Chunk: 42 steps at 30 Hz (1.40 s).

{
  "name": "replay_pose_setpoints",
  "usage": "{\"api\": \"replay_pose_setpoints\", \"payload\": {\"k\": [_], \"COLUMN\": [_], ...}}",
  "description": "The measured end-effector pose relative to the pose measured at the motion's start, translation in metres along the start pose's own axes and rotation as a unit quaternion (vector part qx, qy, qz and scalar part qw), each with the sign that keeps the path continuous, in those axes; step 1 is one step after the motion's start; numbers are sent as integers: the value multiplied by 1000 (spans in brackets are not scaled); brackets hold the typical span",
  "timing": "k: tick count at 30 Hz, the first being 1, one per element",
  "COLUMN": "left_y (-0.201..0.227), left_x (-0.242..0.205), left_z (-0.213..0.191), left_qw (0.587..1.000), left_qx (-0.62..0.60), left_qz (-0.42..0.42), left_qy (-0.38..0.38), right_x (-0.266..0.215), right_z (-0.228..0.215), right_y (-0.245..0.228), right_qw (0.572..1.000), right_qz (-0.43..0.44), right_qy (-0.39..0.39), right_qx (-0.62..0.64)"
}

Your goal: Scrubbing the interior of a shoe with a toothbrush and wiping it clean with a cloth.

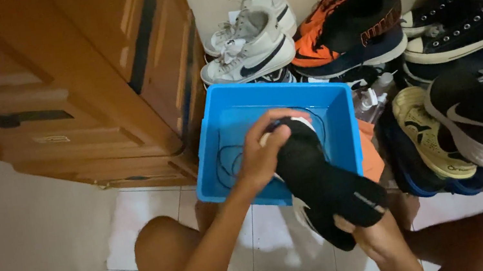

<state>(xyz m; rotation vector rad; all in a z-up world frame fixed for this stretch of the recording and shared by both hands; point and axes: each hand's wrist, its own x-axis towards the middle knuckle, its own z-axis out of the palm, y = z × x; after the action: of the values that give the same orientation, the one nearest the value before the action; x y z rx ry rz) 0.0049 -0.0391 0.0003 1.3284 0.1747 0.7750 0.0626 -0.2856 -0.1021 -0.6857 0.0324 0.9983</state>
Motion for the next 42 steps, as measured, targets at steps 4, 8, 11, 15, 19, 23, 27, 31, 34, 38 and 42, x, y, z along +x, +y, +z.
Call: {"api": "replay_pose_setpoints", "payload": {"k": [4,8,11,15,19,23,27,31,34,38,42], "left_y": [6,9,16,13,13,19,19,12,18,27,6], "left_x": [8,-1,3,-2,0,-3,0,0,1,8,15], "left_z": [-12,-18,-24,-19,-20,-17,-15,-8,-4,-8,-42], "left_qw": [996,996,998,997,998,998,997,995,994,997,997], "left_qx": [-45,-19,5,-28,-28,-16,-19,-75,-82,-63,-26], "left_qz": [-16,-37,-29,-12,44,66,68,49,76,34,-2], "left_qy": [-80,-74,-56,-64,-18,-6,-24,-44,-6,16,69], "right_x": [0,-11,-12,-10,-12,-11,-11,-4,-8,-13,-32], "right_z": [16,9,6,26,31,31,32,41,44,51,53], "right_y": [17,12,2,15,26,32,30,23,15,6,-21], "right_qw": [999,997,993,986,997,992,979,961,926,851,724], "right_qz": [-14,-8,-4,-9,38,-22,-64,-94,-115,-147,-180], "right_qy": [17,61,84,117,36,120,144,93,49,-17,-20], "right_qx": [-23,-56,-79,-116,48,11,-132,-244,-355,-503,-665]}}
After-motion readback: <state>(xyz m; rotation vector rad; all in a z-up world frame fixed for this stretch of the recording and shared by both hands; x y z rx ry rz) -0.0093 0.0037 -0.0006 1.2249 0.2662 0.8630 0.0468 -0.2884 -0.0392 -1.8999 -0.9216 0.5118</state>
